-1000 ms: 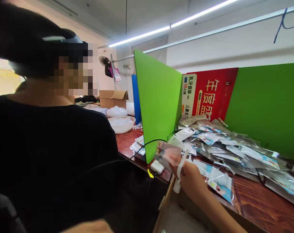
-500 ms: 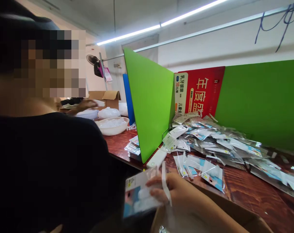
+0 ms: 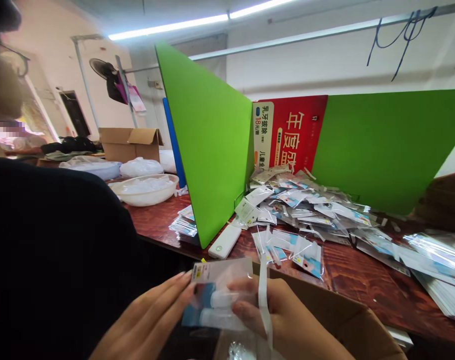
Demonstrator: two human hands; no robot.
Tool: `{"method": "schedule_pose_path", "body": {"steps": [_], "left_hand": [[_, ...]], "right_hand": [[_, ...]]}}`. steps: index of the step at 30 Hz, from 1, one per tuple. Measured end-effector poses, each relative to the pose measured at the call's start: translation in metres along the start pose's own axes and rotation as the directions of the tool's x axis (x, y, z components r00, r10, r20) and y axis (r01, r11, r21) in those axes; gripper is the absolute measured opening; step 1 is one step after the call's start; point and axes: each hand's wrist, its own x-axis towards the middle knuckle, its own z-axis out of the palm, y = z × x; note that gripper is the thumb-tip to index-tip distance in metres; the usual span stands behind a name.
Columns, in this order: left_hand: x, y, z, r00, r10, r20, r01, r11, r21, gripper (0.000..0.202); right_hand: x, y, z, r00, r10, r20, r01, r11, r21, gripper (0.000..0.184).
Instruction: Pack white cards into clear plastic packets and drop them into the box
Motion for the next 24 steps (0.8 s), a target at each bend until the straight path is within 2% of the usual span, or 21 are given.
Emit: {"method": "schedule_pose_path", "body": {"steps": [3, 4, 7, 10, 13, 15, 16, 17, 19, 20, 21, 22, 24], "left_hand": [[0.046, 0.028, 0.03, 0.996, 0.002, -0.086, -0.009, 0.996, -0.086, 0.041], [0.058, 0.037, 0.042, 0.998, 0.008, -0.068, -0.017, 0.991, -0.132, 0.041], [0.083, 0.055, 0.077, 0.993, -0.038, -0.114, 0.001, 0.952, -0.306, 0.041], [0.101, 0.06, 0.101, 0.987, -0.071, -0.145, 0.001, 0.9, -0.437, 0.037], [0.116, 0.057, 0.116, 0.986, -0.084, -0.143, 0.004, 0.874, -0.486, 0.035], [0.125, 0.053, 0.124, 0.985, -0.122, -0.12, 0.043, 0.857, -0.514, 0.038], [0.129, 0.052, 0.127, 0.983, -0.15, -0.11, 0.069, 0.844, -0.531, 0.04], [0.133, 0.052, 0.129, 0.979, -0.176, -0.106, 0.091, 0.833, -0.546, 0.042], [0.139, 0.053, 0.13, 0.968, -0.211, -0.132, 0.104, 0.823, -0.558, 0.048], [0.141, 0.055, 0.13, 0.966, -0.213, -0.149, 0.098, 0.828, -0.552, 0.05], [0.143, 0.057, 0.128, 0.966, -0.199, -0.164, 0.082, 0.84, -0.536, 0.052], [0.144, 0.06, 0.125, 0.969, -0.171, -0.177, 0.058, 0.859, -0.509, 0.053], [0.142, 0.066, 0.119, 0.975, -0.103, -0.195, 0.006, 0.897, -0.443, 0.052]], "right_hand": [[-0.004, 0.001, -0.003, 0.989, -0.113, -0.098, 0.11, 0.993, -0.032, 0.042], [-0.006, 0.002, -0.005, 0.983, -0.135, -0.123, 0.129, 0.99, -0.058, 0.04], [-0.012, 0.008, -0.017, 0.97, -0.133, -0.203, 0.106, 0.985, -0.138, 0.04], [-0.016, 0.012, -0.034, 0.963, -0.059, -0.263, 0.027, 0.992, -0.123, 0.043], [-0.02, 0.013, -0.05, 0.952, 0.037, -0.304, -0.034, 0.999, 0.015, 0.047], [-0.023, 0.015, -0.058, 0.924, 0.067, -0.377, -0.029, 0.994, 0.106, 0.049], [-0.024, 0.017, -0.06, 0.892, 0.068, -0.448, -0.01, 0.991, 0.131, 0.05], [-0.026, 0.019, -0.062, 0.837, 0.061, -0.544, 0.018, 0.99, 0.139, 0.051], [-0.027, 0.025, -0.065, 0.661, 0.029, -0.75, 0.081, 0.991, 0.109, 0.051], [-0.027, 0.028, -0.066, 0.565, 0.01, -0.825, 0.107, 0.991, 0.085, 0.049], [-0.028, 0.03, -0.067, 0.489, -0.006, -0.872, 0.128, 0.99, 0.065, 0.046], [-0.028, 0.032, -0.068, 0.438, -0.01, -0.899, 0.146, 0.987, 0.061, 0.042], [-0.029, 0.033, -0.068, 0.38, 0.012, -0.925, 0.193, 0.977, 0.091, 0.035]]}}
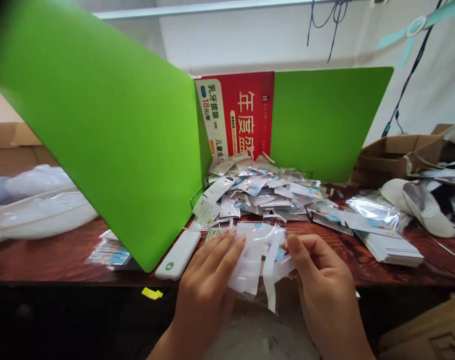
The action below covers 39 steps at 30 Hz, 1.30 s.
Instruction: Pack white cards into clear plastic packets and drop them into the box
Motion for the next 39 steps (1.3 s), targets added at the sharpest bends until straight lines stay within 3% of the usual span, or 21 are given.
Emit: {"method": "schedule_pose_path", "body": {"steps": [3, 6, 12, 17, 23, 31, 39], "left_hand": [[-0.007, 0.01, -0.006, 0.998, 0.063, 0.014, -0.064, 0.996, 0.059, 0.051], [-0.014, 0.018, -0.012, 0.997, 0.068, 0.03, -0.07, 0.995, 0.065, 0.051], [-0.016, 0.023, -0.011, 0.996, 0.075, 0.05, -0.076, 0.997, 0.031, 0.05], [-0.019, 0.015, 0.0, 1.0, 0.023, -0.008, -0.023, 1.0, -0.006, 0.053], [-0.022, 0.006, 0.002, 0.989, 0.028, -0.147, -0.028, 1.0, 0.002, 0.06], [-0.022, 0.003, -0.003, 0.987, 0.032, -0.16, -0.023, 0.998, 0.052, 0.05], [-0.026, 0.003, -0.008, 0.985, -0.007, -0.174, 0.026, 0.994, 0.107, 0.052]], "right_hand": [[-0.005, -0.003, 0.003, 0.993, -0.015, -0.116, 0.023, 0.997, 0.073, 0.032], [-0.014, -0.007, 0.011, 0.974, -0.119, -0.194, 0.122, 0.992, 0.005, 0.034], [-0.029, -0.009, 0.009, 0.945, -0.272, -0.183, 0.266, 0.962, -0.057, 0.031], [-0.035, -0.014, 0.001, 0.953, -0.296, -0.059, 0.284, 0.947, -0.152, 0.025], [-0.033, -0.017, 0.003, 0.924, -0.333, -0.188, 0.311, 0.941, -0.137, 0.024], [-0.038, -0.011, 0.008, 0.931, -0.336, -0.14, 0.323, 0.94, -0.109, 0.025], [-0.044, -0.016, 0.013, 0.957, -0.286, 0.053, 0.289, 0.954, -0.078, 0.021]]}}
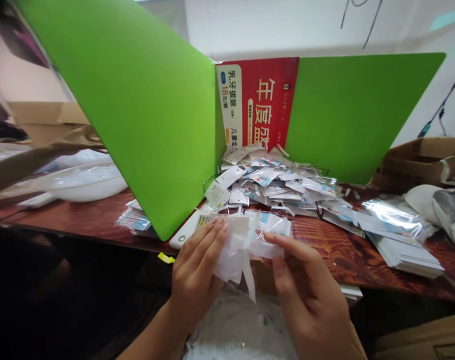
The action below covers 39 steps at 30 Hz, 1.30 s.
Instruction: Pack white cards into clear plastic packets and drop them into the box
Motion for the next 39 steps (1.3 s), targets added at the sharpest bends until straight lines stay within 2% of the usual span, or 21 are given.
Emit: {"method": "schedule_pose_path", "body": {"steps": [5, 7, 10, 13, 16, 18, 21, 25, 28, 31, 34, 39], "left_hand": [[0.004, 0.006, 0.005, 0.996, 0.083, 0.036, -0.082, 0.996, -0.025, 0.049], [0.006, 0.008, 0.009, 0.992, 0.121, 0.045, -0.119, 0.991, -0.055, 0.047], [0.007, 0.008, 0.015, 0.987, 0.154, 0.04, -0.15, 0.983, -0.105, 0.044], [0.003, 0.006, 0.018, 0.981, 0.183, 0.06, -0.173, 0.973, -0.153, 0.044], [0.0, 0.002, 0.018, 0.983, 0.164, 0.081, -0.144, 0.967, -0.21, 0.048], [-0.001, -0.002, 0.019, 0.991, 0.102, 0.081, -0.081, 0.97, -0.231, 0.051], [-0.001, -0.006, 0.021, 0.997, 0.004, 0.074, 0.013, 0.973, -0.232, 0.053], [-0.003, -0.011, 0.018, 0.994, -0.033, 0.103, 0.057, 0.967, -0.246, 0.052], [-0.006, -0.014, 0.011, 0.994, -0.062, 0.093, 0.081, 0.974, -0.212, 0.052], [-0.008, -0.011, 0.004, 0.994, -0.074, 0.086, 0.087, 0.985, -0.152, 0.05], [-0.006, -0.007, 0.0, 0.992, -0.048, 0.113, 0.06, 0.994, -0.097, 0.047], [-0.003, -0.003, 0.001, 0.986, 0.007, 0.169, 0.007, 0.997, -0.082, 0.044]], "right_hand": [[-0.004, 0.01, -0.006, 0.999, 0.038, 0.022, -0.036, 0.998, -0.056, 0.021], [-0.005, 0.016, -0.011, 0.999, -0.008, 0.037, 0.013, 0.992, -0.129, 0.017], [-0.002, 0.023, -0.017, 0.981, -0.133, 0.139, 0.166, 0.951, -0.259, 0.012], [0.003, 0.025, -0.018, 0.907, -0.315, 0.281, 0.394, 0.869, -0.298, 0.018], [0.008, 0.023, -0.016, 0.772, -0.503, 0.389, 0.61, 0.757, -0.232, 0.033], [0.011, 0.019, -0.016, 0.696, -0.584, 0.418, 0.699, 0.683, -0.21, 0.032], [0.015, 0.013, -0.015, 0.607, -0.627, 0.489, 0.782, 0.579, -0.228, 0.025], [0.018, 0.012, -0.01, 0.48, -0.584, 0.654, 0.85, 0.493, -0.184, 0.038], [0.02, 0.016, -0.004, 0.442, -0.54, 0.717, 0.855, 0.496, -0.153, 0.043], [0.02, 0.019, -0.002, 0.412, -0.565, 0.715, 0.865, 0.489, -0.112, 0.045], [0.023, 0.018, -0.005, 0.39, -0.609, 0.691, 0.883, 0.461, -0.092, 0.043], [0.026, 0.019, -0.008, 0.365, -0.611, 0.702, 0.903, 0.417, -0.105, 0.038]]}}
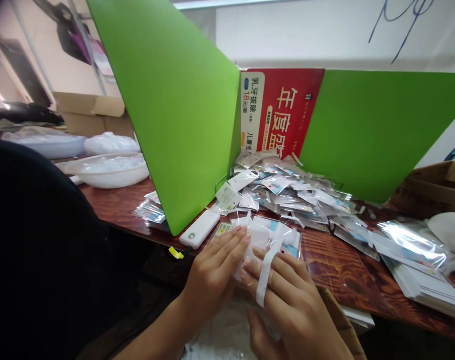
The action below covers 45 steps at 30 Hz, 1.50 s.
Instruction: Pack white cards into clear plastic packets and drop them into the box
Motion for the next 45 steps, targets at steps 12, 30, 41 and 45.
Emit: {"method": "schedule_pose_path", "body": {"steps": [12, 30, 41, 45], "left_hand": [[0.0, -0.003, 0.011, 0.992, -0.127, 0.027, 0.125, 0.884, -0.45, 0.048], [0.034, 0.013, 0.007, 0.825, -0.4, 0.4, 0.523, 0.27, -0.808, 0.042], [0.032, 0.03, 0.034, 0.753, -0.414, 0.511, 0.657, 0.426, -0.622, 0.033], [0.032, 0.031, 0.03, 0.689, -0.404, 0.601, 0.716, 0.508, -0.479, 0.035]], "right_hand": [[0.029, 0.0, 0.008, 0.986, 0.157, 0.052, -0.164, 0.968, 0.188, 0.025], [0.034, 0.031, 0.006, 0.955, 0.281, -0.091, -0.27, 0.956, 0.116, 0.009], [0.002, 0.034, 0.027, 0.93, 0.344, -0.129, -0.362, 0.92, -0.15, 0.018], [0.0, 0.033, 0.029, 0.936, 0.353, -0.011, -0.344, 0.907, -0.242, 0.023]]}}
